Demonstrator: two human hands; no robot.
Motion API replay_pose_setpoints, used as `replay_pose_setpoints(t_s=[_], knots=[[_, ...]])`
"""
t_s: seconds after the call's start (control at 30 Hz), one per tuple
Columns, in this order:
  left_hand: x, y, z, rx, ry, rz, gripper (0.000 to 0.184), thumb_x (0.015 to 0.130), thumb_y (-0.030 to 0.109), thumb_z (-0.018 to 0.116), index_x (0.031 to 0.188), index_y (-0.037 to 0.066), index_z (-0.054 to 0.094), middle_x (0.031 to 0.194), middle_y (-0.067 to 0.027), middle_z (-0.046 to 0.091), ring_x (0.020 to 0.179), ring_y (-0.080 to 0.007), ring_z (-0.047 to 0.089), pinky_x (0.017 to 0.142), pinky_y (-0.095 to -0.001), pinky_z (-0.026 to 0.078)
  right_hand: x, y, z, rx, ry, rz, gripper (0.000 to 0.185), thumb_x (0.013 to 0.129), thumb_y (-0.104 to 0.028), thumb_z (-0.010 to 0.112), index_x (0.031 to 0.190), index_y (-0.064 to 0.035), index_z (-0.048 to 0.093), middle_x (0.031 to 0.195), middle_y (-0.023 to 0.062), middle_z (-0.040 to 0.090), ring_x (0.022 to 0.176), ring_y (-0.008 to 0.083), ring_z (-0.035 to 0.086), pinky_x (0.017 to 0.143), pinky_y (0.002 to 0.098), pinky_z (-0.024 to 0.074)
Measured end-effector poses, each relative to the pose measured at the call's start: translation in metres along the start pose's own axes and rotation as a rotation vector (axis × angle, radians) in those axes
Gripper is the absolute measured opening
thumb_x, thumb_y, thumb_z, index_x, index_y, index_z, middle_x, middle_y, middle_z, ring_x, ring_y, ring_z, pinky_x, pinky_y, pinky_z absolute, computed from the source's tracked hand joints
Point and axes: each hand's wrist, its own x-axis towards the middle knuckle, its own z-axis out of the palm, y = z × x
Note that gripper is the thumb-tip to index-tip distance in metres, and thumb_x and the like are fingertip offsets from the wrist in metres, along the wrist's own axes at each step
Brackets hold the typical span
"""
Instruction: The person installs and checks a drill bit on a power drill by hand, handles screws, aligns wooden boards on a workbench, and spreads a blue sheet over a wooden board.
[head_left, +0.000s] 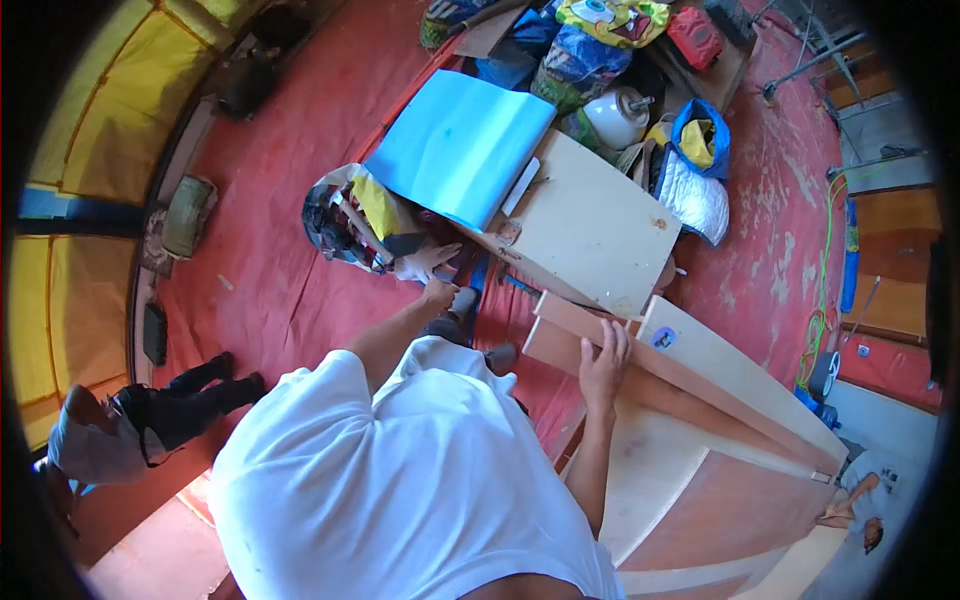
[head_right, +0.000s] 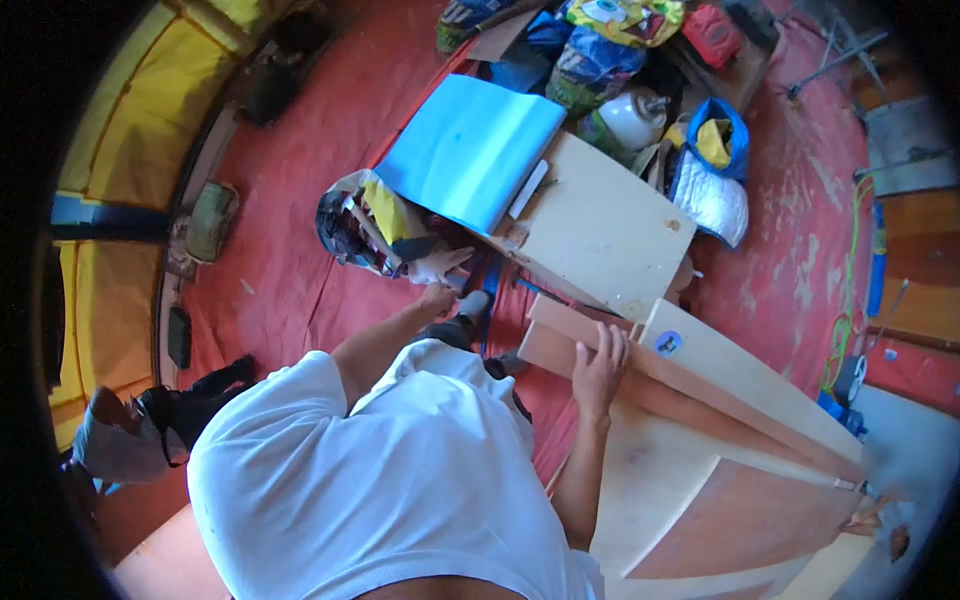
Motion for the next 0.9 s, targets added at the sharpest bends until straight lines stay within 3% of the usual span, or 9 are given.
replay_pose_setpoints(t_s=[0.17,0.27,0.33,0.43,0.53,0.6,0.67,0.8,0.9], knots=[[0.073,0.016,-0.008,-0.195,0.306,-0.11,0.038,0.076,0.044,0.068,0.083,0.007,0.063,0.059,-0.0015,0.051,0.043,-0.0153,0.045,0.038,-0.0309,0.035,0.011,-0.009,0.011,0.025,0.016,0.116,0.04,0.081,-0.016,0.062,0.117,-0.0039,0.052,0.125,0.0156,0.046,0.121,0.0347,0.038,0.103,0.0447,0.0288],[0.129,0.029,-0.016,-0.364,0.341,-0.104,0.051,0.071,0.052,0.071,0.085,0.003,0.064,0.062,-0.0034,0.054,0.052,-0.0146,0.051,0.045,-0.0286,0.039,0.016,-0.012,0.019,-0.014,0.048,0.156,0.037,0.082,-0.016,0.061,0.115,-0.0024,0.052,0.124,0.0156,0.047,0.12,0.0347,0.039,0.102,0.0455,0.0297],[0.228,-0.011,-0.017,-0.591,0.294,-0.083,0.056,0.069,0.055,0.071,0.087,0.001,0.065,0.069,-0.0071,0.059,0.058,-0.0138,0.052,0.05,-0.0278,0.04,0.015,-0.017,0.023,-0.033,0.07,0.201,0.035,0.083,-0.017,0.06,0.114,-0.001,0.053,0.123,0.016,0.048,0.119,0.0346,0.04,0.101,0.0459,0.03],[0.246,0.012,-0.02,-0.707,0.38,-0.021,0.068,0.068,0.061,0.068,0.093,-0.002,0.067,0.086,-0.0154,0.065,0.071,-0.0196,0.058,0.063,-0.033,0.045,0.024,-0.022,0.03,-0.015,0.089,0.242,0.032,0.085,-0.017,0.058,0.111,0.001,0.053,0.121,0.0178,0.048,0.117,0.0343,0.042,0.1,0.046,0.0306],[0.334,-0.023,-0.026,-0.554,0.552,-0.254,0.085,0.063,0.068,0.066,0.094,-0.01,0.064,0.097,-0.0218,0.063,0.095,-0.0308,0.059,0.084,-0.0393,0.043,0.024,-0.024,0.036,-0.017,0.092,0.274,0.03,0.089,-0.018,0.054,0.109,0.0033,0.051,0.118,0.0193,0.048,0.114,0.0334,0.044,0.097,0.0442,0.0348],[0.299,0.025,-0.038,-0.563,0.508,-0.361,0.079,0.061,0.065,0.07,0.089,-0.009,0.063,0.084,-0.015,0.062,0.074,-0.0233,0.058,0.06,-0.0374,0.045,0.024,-0.022,0.038,-0.044,0.068,0.267,0.03,0.09,-0.018,0.052,0.11,0.0035,0.05,0.116,0.0189,0.048,0.114,0.0331,0.043,0.096,0.0434,0.0355],[0.295,0.037,-0.04,-0.704,0.493,-0.364,0.065,0.063,0.054,0.076,0.089,-0.004,0.063,0.073,-0.0066,0.057,0.058,-0.0167,0.05,0.046,-0.0324,0.038,0.026,-0.023,0.041,-0.054,0.085,0.287,0.03,0.09,-0.019,0.052,0.109,0.0034,0.05,0.115,0.0185,0.049,0.114,0.0327,0.044,0.097,0.0435,0.0352],[0.298,0.036,-0.039,-0.778,0.344,-0.452,0.032,0.072,0.034,0.077,0.084,0.008,0.062,0.07,0.0005,0.054,0.053,-0.0112,0.042,0.045,-0.0272,0.032,0.028,-0.025,0.042,-0.078,0.096,0.344,0.03,0.089,-0.022,0.052,0.106,0.003,0.051,0.114,0.0175,0.049,0.112,0.0314,0.045,0.097,0.0436,0.034],[0.301,0.024,-0.041,-0.855,0.186,-0.32,0.029,0.074,0.037,0.073,0.078,0.012,0.058,0.063,0.0019,0.048,0.049,-0.0102,0.037,0.044,-0.0298,0.029,0.032,-0.027,0.043,-0.042,0.119,0.345,0.026,0.089,-0.022,0.053,0.1,0.0018,0.051,0.111,0.0178,0.048,0.108,0.0323,0.044,0.095,0.0461,0.0331]])
